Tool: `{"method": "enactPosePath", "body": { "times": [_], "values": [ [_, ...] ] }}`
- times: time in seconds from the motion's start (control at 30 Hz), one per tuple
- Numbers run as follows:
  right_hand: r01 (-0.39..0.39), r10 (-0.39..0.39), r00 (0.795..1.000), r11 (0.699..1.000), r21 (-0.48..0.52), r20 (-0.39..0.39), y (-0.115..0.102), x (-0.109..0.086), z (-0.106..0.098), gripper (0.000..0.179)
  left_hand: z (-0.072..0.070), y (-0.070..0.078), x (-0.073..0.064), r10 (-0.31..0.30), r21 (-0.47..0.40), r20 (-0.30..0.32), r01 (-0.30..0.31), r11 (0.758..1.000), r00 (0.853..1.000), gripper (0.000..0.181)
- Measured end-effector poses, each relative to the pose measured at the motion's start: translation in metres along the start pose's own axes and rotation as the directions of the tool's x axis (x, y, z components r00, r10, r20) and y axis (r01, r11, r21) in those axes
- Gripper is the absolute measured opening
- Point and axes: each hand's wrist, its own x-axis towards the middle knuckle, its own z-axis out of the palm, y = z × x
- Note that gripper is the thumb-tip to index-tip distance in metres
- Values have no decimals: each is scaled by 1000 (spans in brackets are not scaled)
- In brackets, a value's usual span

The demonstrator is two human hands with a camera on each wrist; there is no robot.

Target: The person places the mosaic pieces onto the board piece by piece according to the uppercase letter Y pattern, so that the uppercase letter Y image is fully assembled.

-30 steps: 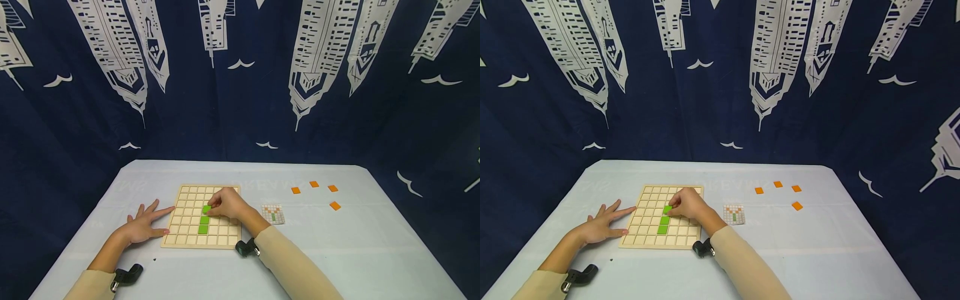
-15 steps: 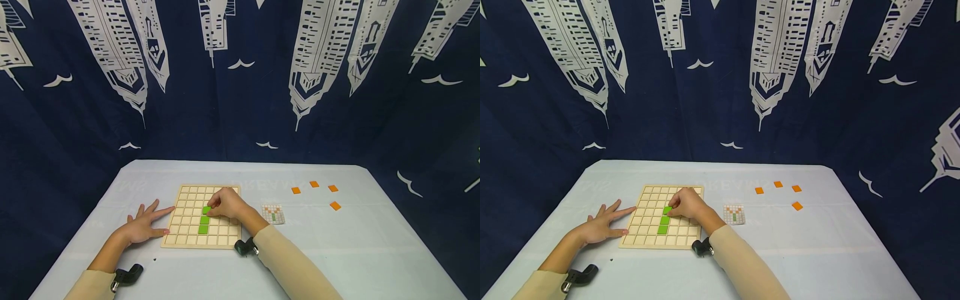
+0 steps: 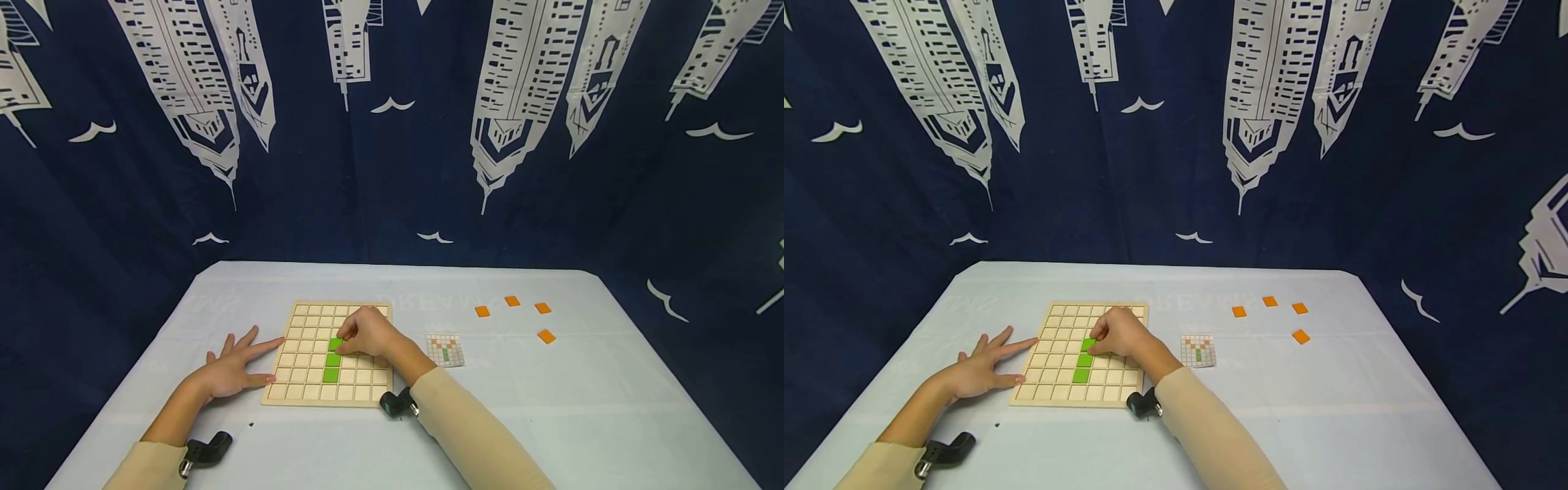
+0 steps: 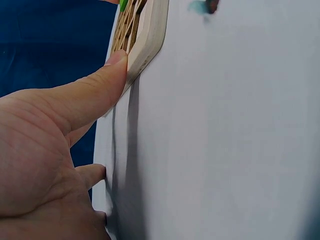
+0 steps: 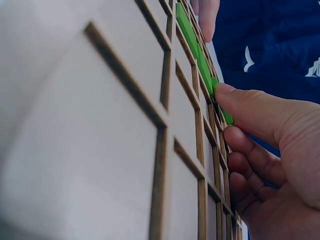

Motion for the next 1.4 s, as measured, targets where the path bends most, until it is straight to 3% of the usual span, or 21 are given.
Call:
{"method": "enactPosePath", "body": {
  "times": [0.47,0.9,1.17,1.4],
  "values": [
    [-9,10,1000,998,-58,23,-5,1,-1,22,0,-2,0,5,-19,0,-5,1000,1000,87],
    [-13,13,1000,1000,-13,13,-4,-2,-2,20,0,0,-1,5,-23,-2,-5,1000,1000,87],
    [17,-17,1000,999,36,-15,4,-10,-8,19,-1,1,0,8,-13,-2,-8,1000,1000,86],
    [23,-16,996,997,77,-89,15,-20,-17,23,0,-4,1,-1,-22,-7,1,1000,1000,88]
  ]
}}
